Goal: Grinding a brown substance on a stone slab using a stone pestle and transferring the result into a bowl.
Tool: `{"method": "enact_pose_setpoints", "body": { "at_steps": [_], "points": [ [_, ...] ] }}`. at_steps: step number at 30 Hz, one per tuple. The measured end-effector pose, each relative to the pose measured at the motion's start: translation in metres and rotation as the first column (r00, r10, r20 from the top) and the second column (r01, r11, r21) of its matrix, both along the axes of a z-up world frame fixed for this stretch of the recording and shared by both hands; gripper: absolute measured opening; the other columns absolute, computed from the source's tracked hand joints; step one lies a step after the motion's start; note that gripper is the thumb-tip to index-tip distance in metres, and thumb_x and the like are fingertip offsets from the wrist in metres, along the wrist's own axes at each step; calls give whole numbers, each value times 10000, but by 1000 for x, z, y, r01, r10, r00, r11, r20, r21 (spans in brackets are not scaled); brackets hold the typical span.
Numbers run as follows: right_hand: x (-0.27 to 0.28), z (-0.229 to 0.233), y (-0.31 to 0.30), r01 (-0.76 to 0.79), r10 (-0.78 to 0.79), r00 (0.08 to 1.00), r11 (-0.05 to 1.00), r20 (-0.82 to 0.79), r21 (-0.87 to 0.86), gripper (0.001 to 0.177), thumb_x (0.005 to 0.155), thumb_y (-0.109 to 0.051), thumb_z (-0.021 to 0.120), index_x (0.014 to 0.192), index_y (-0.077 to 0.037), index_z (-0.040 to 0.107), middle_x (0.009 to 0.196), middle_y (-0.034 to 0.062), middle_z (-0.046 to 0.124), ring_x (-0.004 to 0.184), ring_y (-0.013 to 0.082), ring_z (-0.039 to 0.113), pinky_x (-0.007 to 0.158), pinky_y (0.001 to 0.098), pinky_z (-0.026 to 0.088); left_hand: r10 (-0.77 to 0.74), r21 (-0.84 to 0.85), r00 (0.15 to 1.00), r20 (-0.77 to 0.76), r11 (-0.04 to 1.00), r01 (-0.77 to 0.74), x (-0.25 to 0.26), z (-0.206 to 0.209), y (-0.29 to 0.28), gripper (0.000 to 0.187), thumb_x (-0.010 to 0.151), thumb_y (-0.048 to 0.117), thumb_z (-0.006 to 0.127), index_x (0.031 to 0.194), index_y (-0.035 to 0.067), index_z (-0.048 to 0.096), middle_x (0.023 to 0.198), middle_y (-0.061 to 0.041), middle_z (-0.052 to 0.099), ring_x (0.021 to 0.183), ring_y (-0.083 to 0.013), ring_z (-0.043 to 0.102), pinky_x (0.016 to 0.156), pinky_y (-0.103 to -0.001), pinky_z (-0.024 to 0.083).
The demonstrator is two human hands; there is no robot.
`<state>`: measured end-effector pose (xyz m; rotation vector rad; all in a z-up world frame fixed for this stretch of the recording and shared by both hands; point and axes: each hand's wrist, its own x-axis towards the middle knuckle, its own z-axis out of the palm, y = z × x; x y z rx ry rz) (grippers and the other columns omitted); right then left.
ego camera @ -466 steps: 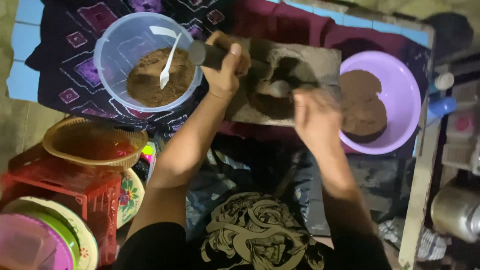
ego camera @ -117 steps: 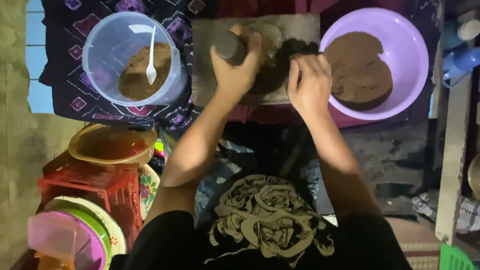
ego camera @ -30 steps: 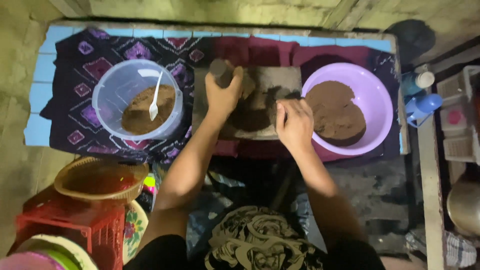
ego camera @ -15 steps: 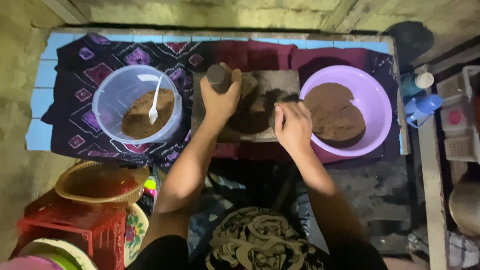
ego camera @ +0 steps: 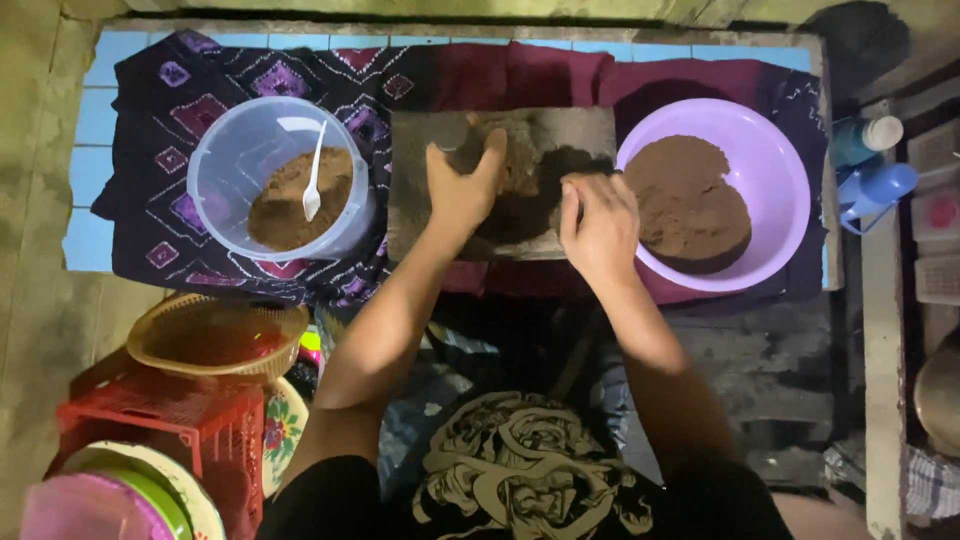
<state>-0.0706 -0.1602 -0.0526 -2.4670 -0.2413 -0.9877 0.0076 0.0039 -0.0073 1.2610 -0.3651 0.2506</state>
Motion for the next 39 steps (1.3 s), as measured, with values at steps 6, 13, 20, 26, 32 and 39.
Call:
{"method": "enact_pose_setpoints", "body": {
  "at_steps": [6, 13, 20, 26, 32, 39],
  "points": [
    [1, -8, -5, 25, -22, 998, 998, 51, -49, 192, 1050, -154, 591, 925, -76, 715, 715, 80, 600, 689, 320, 631, 707, 408, 502, -3, -5, 996, 86, 1000, 4, -16, 24, 12, 374, 935, -12, 658, 603, 109, 536, 436, -8, 428, 422, -51, 365, 474, -229, 384],
    [4, -3, -1, 56, -54, 996, 998, 67, -33, 181, 1039, -152, 630, 949, -56, 754, 776, 100, 684, 747, 324, 684, 795, 406, 517, 52, 119, 977, 206, 990, -78, 6, -16, 14, 301, 937, 40, 658, 641, 57, 604, 487, -103, 557, 445, -138, 465, 505, -284, 408],
    [-2, 3, 0, 5, -6, 999, 1000, 50, 4, 218, 1085, -150, 551, 1024, -60, 740, 803, 103, 646, 761, 327, 645, 761, 420, 493, 114, -179, 963, 242, 981, -71, 25, -22, -3, 273, 928, -16, 610, 702, 94, 502, 458, -46, 483, 373, -136, 483, 427, -267, 432],
    [-5, 3, -2, 11, -13, 997, 1000, 70, 24, 214, 1083, -142, 546, 1050, -60, 741, 829, 110, 631, 771, 354, 621, 746, 442, 494, 49, -133, 992, 112, 991, -33, 7, 15, -1, 269, 929, 37, 601, 674, 105, 551, 421, -29, 482, 349, -116, 472, 406, -258, 404],
    [-5, 1, -1, -3, 4, 996, 1000, 85, -12, 213, 1087, -152, 542, 1039, -68, 733, 822, 101, 614, 764, 347, 615, 739, 433, 485, -49, -76, 993, 110, 995, 58, 0, -20, -5, 223, 935, 61, 639, 718, 87, 595, 475, -52, 565, 396, -139, 537, 442, -268, 453],
    [-4, 1, -2, -4, 7, 996, 1000, 91, -28, 208, 1080, -159, 556, 1013, -76, 734, 800, 96, 622, 738, 343, 625, 742, 428, 493, -100, 56, 979, 175, 994, 92, -2, -18, 22, 290, 951, 29, 666, 666, 67, 634, 440, -73, 549, 373, -134, 512, 444, -248, 427]
  ]
}}
